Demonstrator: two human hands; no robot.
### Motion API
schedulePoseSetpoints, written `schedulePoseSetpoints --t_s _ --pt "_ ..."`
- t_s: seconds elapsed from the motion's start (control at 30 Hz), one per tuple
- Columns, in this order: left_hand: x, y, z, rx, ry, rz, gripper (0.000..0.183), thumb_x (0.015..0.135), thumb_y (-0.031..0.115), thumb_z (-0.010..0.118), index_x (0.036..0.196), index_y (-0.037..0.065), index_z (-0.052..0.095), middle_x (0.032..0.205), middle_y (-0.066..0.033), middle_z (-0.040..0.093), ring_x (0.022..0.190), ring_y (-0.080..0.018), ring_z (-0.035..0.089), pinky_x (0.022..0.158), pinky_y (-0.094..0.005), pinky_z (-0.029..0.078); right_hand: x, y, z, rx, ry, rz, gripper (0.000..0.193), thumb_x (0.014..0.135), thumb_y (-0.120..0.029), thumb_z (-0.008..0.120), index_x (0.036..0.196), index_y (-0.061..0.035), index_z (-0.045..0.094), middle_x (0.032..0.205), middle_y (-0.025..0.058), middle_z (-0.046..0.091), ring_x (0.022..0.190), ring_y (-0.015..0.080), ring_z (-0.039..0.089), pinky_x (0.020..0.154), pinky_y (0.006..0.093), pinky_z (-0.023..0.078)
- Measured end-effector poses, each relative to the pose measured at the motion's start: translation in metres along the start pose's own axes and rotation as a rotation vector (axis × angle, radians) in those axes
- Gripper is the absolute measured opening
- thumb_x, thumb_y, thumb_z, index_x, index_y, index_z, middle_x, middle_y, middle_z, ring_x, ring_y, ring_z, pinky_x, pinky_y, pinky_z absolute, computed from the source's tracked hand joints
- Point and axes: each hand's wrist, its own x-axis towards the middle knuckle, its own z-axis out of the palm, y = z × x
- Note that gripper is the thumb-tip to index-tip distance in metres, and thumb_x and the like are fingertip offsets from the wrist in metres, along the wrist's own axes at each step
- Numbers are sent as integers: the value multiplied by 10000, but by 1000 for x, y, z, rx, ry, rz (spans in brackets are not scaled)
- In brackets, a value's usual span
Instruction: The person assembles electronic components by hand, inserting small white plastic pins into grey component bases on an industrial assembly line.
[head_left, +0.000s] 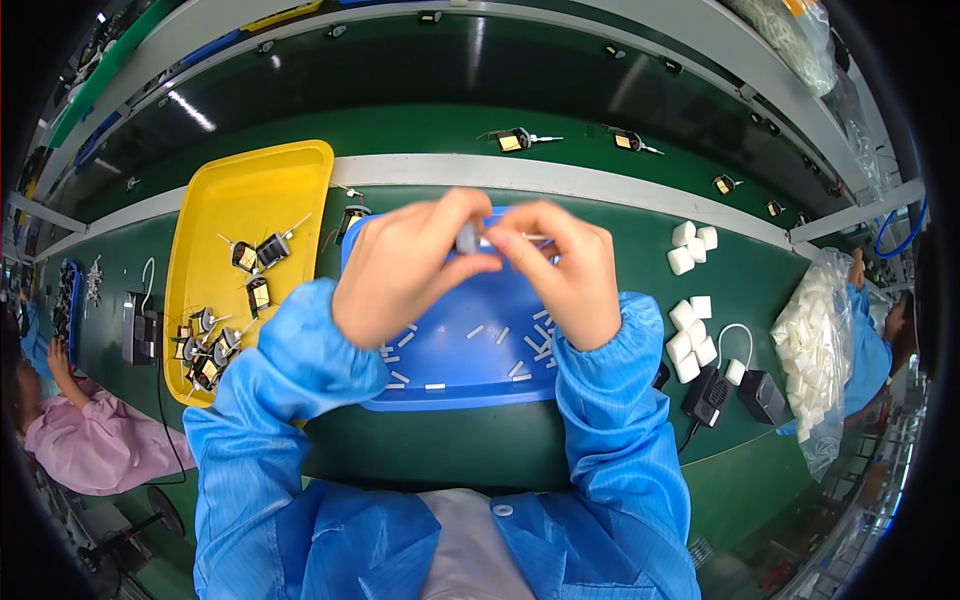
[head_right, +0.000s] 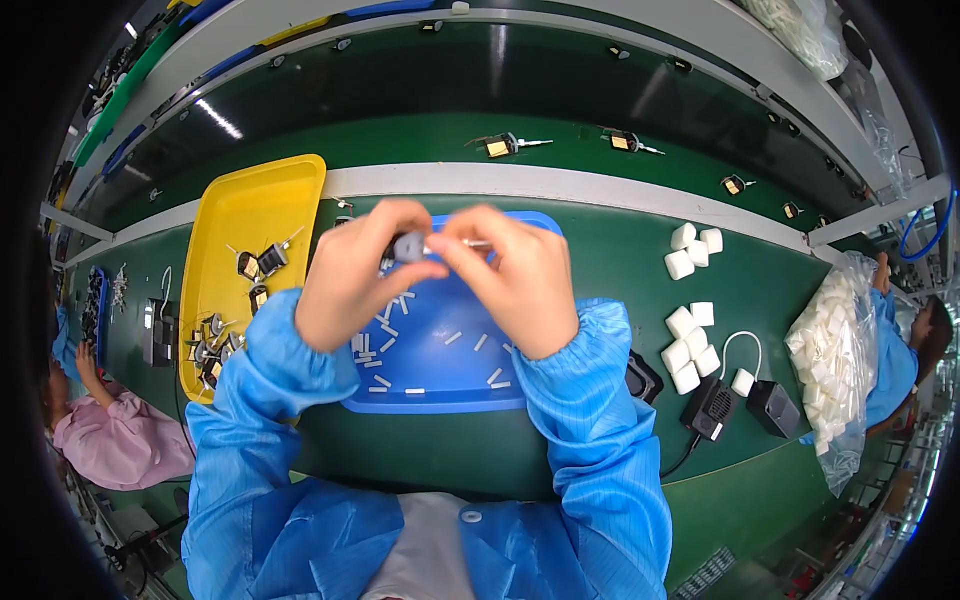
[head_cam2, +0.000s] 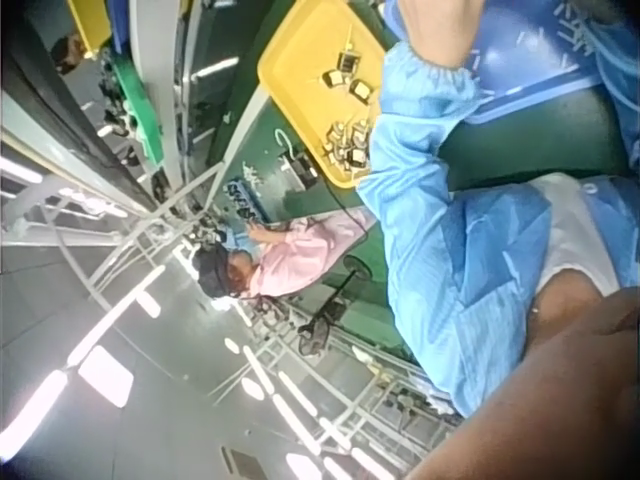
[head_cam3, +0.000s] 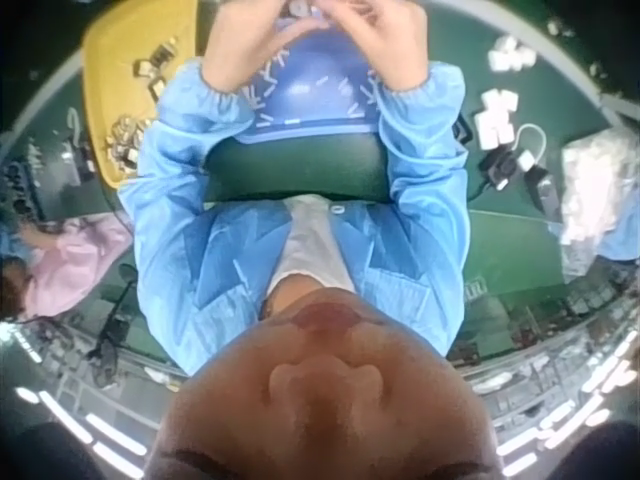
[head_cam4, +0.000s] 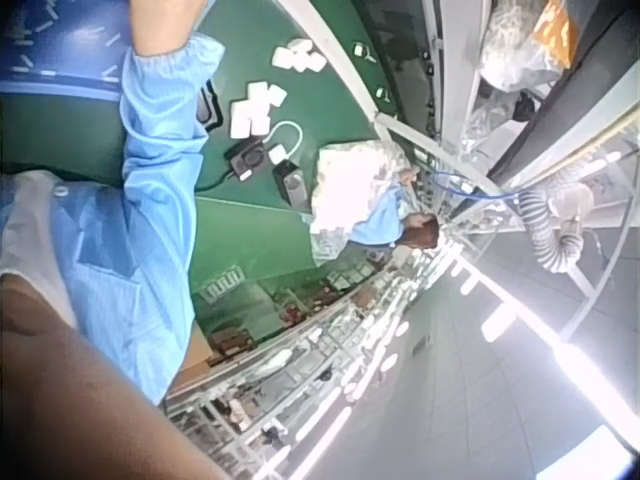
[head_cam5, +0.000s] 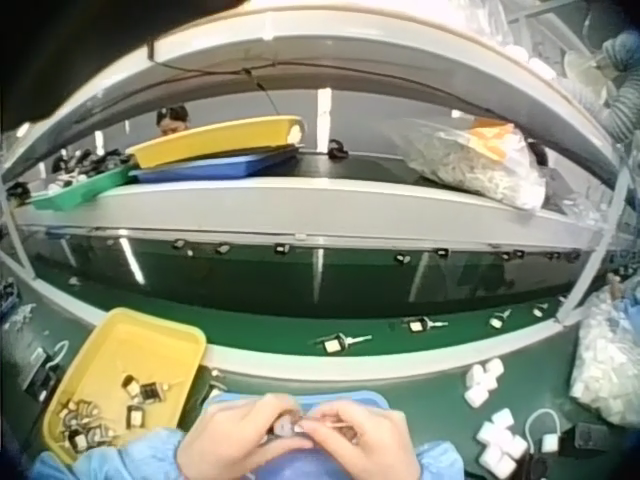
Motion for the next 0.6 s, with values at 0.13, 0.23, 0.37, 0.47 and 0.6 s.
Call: schedulePoseSetpoints --t_s 0.13,0.23,0.37,0.47,0.6 --pt "35 -83 14 26 3 -152 260 763 50 685 964 43 520 901 -155 547 826 -357 586 705 -375 493 10 7 3 -159 250 -75 312 859 -217 643 1113 -43 591 905 91 666 707 222 653 633 301 522" --pt "47 -165 33 242 -15 -317 261 768 5 653 1005 56 557 975 -160 539 917 -357 579 802 -398 494 8 14 0 -199 83 -7 298 848 -233 639 1103 -82 602 907 100 666 767 231 658 659 321 524" --pt "46 -209 41 235 -44 -390 385 811 5 613 1179 81 530 1167 -140 520 1065 -326 545 927 -366 450 -3 36 4 -504 -189 40 237 817 -239 645 1005 -95 636 910 107 664 808 275 652 652 387 520" --pt "35 -197 16 267 -12 -248 391 813 30 617 1191 97 544 1209 -141 526 1101 -335 531 940 -387 444 -8 47 9 -709 -327 94 206 766 -176 682 955 -98 653 915 113 664 825 319 640 694 401 517" --pt "0 -156 -48 406 -315 -517 388 832 -10 579 1202 103 549 1226 -134 551 1130 -316 530 978 -387 421 -15 72 9 -845 -363 137 211 691 -119 712 884 -82 633 841 118 639 806 335 629 685 422 512"
